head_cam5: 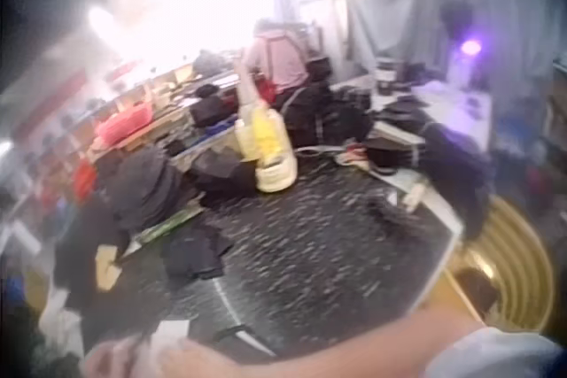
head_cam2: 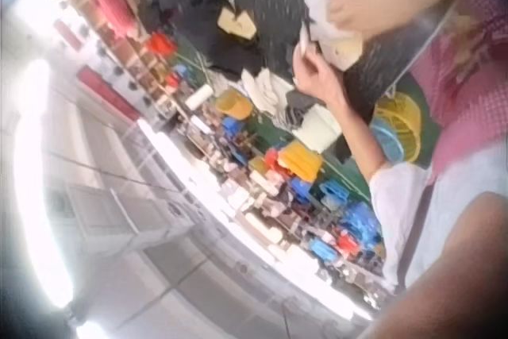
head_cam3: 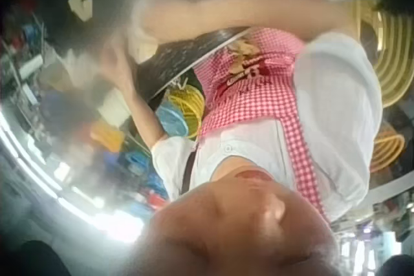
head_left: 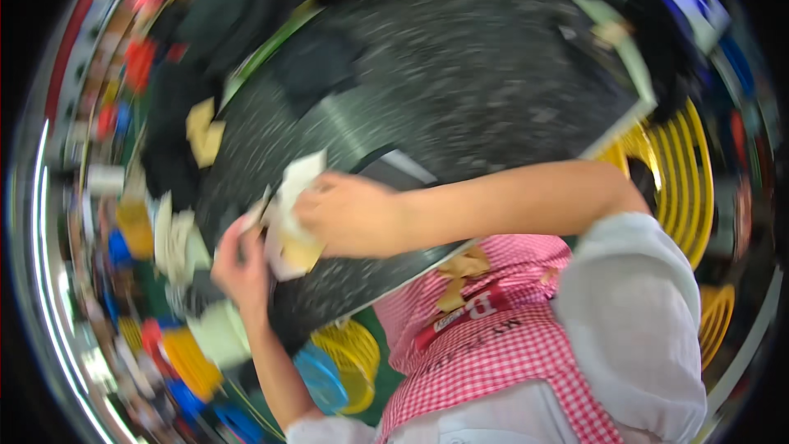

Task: The person sorts shoe components by hand, picking up black and white material pieces from a table, pairing them together, and placing the organized pieces into different piles and baskets.

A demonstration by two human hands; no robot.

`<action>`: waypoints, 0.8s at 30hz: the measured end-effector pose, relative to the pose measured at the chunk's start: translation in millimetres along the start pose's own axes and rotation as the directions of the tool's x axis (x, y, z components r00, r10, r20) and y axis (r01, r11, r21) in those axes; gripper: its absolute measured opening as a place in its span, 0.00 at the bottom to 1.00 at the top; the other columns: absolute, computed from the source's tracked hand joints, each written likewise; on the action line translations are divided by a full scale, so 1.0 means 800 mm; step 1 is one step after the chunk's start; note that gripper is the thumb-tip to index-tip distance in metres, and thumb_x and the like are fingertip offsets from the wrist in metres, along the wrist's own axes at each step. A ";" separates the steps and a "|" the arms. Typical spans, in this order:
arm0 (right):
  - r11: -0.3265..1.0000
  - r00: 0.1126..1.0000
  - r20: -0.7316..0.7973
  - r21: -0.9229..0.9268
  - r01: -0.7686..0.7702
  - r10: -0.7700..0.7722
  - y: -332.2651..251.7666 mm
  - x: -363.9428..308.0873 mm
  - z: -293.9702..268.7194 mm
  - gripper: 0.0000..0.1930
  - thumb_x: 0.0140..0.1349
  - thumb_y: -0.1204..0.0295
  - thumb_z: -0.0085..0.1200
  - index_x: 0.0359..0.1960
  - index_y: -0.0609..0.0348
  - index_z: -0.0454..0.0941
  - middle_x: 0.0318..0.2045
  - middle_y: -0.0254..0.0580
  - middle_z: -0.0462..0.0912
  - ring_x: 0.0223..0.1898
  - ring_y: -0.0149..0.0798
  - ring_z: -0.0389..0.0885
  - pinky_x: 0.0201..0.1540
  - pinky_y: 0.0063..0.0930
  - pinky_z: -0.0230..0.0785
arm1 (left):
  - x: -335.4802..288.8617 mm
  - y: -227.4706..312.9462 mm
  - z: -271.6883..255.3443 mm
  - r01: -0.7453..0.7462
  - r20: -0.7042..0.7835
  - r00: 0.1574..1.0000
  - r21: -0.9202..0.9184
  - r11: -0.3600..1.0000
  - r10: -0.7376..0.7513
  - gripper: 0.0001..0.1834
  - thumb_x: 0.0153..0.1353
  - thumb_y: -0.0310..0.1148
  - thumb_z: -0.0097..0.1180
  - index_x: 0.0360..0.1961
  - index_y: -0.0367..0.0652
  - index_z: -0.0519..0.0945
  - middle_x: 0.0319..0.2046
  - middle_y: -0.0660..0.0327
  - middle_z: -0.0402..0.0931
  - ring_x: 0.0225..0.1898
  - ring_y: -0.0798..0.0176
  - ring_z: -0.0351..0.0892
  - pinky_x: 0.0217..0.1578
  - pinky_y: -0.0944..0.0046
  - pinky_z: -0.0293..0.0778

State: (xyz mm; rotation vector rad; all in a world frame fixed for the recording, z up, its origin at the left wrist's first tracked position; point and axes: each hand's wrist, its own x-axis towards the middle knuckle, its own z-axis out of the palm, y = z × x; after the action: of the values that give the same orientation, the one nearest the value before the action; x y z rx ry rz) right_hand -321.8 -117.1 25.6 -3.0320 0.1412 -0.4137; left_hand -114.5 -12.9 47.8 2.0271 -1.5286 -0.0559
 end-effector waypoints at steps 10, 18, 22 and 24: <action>0.378 0.584 -0.467 0.884 0.277 0.664 -0.058 -0.047 -0.053 0.14 0.66 0.65 0.46 0.31 0.65 0.71 0.28 0.45 0.72 0.31 0.46 0.74 0.32 0.36 0.67 | -0.039 0.124 0.014 -0.657 -0.229 0.680 0.232 0.717 0.697 0.16 0.66 0.20 0.42 0.53 0.29 0.72 0.48 0.46 0.73 0.46 0.48 0.77 0.44 0.57 0.76; 0.360 0.496 -0.436 0.900 0.245 0.751 -0.068 -0.064 -0.044 0.11 0.59 0.69 0.51 0.25 0.66 0.71 0.21 0.46 0.72 0.24 0.46 0.73 0.27 0.37 0.64 | -0.063 0.178 0.017 -0.637 -0.121 0.737 0.203 0.744 0.665 0.19 0.68 0.28 0.39 0.56 0.29 0.70 0.52 0.48 0.71 0.53 0.51 0.72 0.53 0.57 0.67; 0.420 0.419 -0.493 0.870 0.258 0.763 -0.069 -0.079 -0.052 0.10 0.56 0.72 0.53 0.22 0.65 0.69 0.20 0.46 0.72 0.23 0.47 0.74 0.25 0.37 0.64 | -0.052 0.167 -0.004 -0.359 -0.192 0.932 -0.371 0.856 0.307 0.20 0.66 0.33 0.48 0.54 0.28 0.71 0.51 0.51 0.72 0.50 0.58 0.73 0.52 0.58 0.68; 0.604 0.296 -0.685 0.727 0.325 0.665 -0.074 -0.076 -0.059 0.10 0.53 0.74 0.54 0.19 0.64 0.68 0.18 0.45 0.72 0.22 0.48 0.75 0.23 0.37 0.64 | -0.050 0.163 -0.008 -0.296 -0.078 0.952 -0.477 0.828 0.295 0.22 0.65 0.35 0.51 0.53 0.28 0.71 0.49 0.53 0.73 0.49 0.59 0.74 0.51 0.60 0.68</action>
State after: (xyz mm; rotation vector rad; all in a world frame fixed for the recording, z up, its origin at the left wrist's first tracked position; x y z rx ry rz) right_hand -388.3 -55.5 59.8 -1.4272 0.2976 -1.6906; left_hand -238.5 4.1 102.9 1.3826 -1.6171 -0.2867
